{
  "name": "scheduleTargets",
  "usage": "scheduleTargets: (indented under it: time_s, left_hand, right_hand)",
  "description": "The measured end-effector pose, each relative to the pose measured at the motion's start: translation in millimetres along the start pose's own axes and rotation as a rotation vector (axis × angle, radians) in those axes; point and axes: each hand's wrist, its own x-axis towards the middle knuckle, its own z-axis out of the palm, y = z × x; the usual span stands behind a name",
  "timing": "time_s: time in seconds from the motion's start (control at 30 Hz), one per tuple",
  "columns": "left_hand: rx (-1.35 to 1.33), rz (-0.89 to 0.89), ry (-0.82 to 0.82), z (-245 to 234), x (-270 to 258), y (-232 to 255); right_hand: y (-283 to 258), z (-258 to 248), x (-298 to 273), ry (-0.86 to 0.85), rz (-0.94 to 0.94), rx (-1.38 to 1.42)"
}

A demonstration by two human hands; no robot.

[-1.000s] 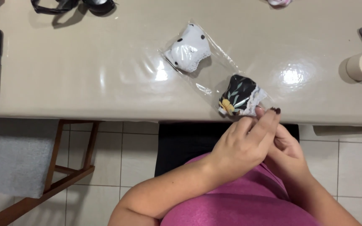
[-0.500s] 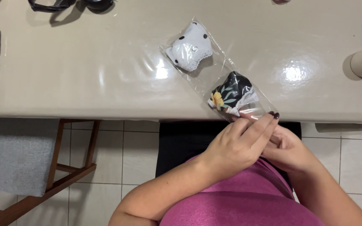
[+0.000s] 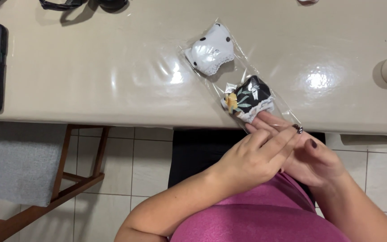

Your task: The person folds small pieces of clothing and places them into clear plastic bags. The person handles a white polka-dotted item and a black floral item, folding each and inserting them into separate bags on a table with other supplies.

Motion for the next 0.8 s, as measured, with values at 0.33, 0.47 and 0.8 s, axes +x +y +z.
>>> scheduleTargets:
  time_s: [0.33,0.47,0.8]
  left_hand:
    - [-0.346,-0.027,-0.042,0.5,-2.1,-3.3]
    - [-0.275,-0.071,-0.101,-6.1,-3.1,-5.7]
    - [-0.431,0.007,-0.178,-6.6,-8.6,-13.3]
  right_hand:
    - [7.0,5.2,9.8,0.043,-0.035,-0.039]
    - [13.8,3.9,-5.2,0.071,-0.148,0.083]
    - [26.3,1.8,0.4,0.005,-0.105,0.135]
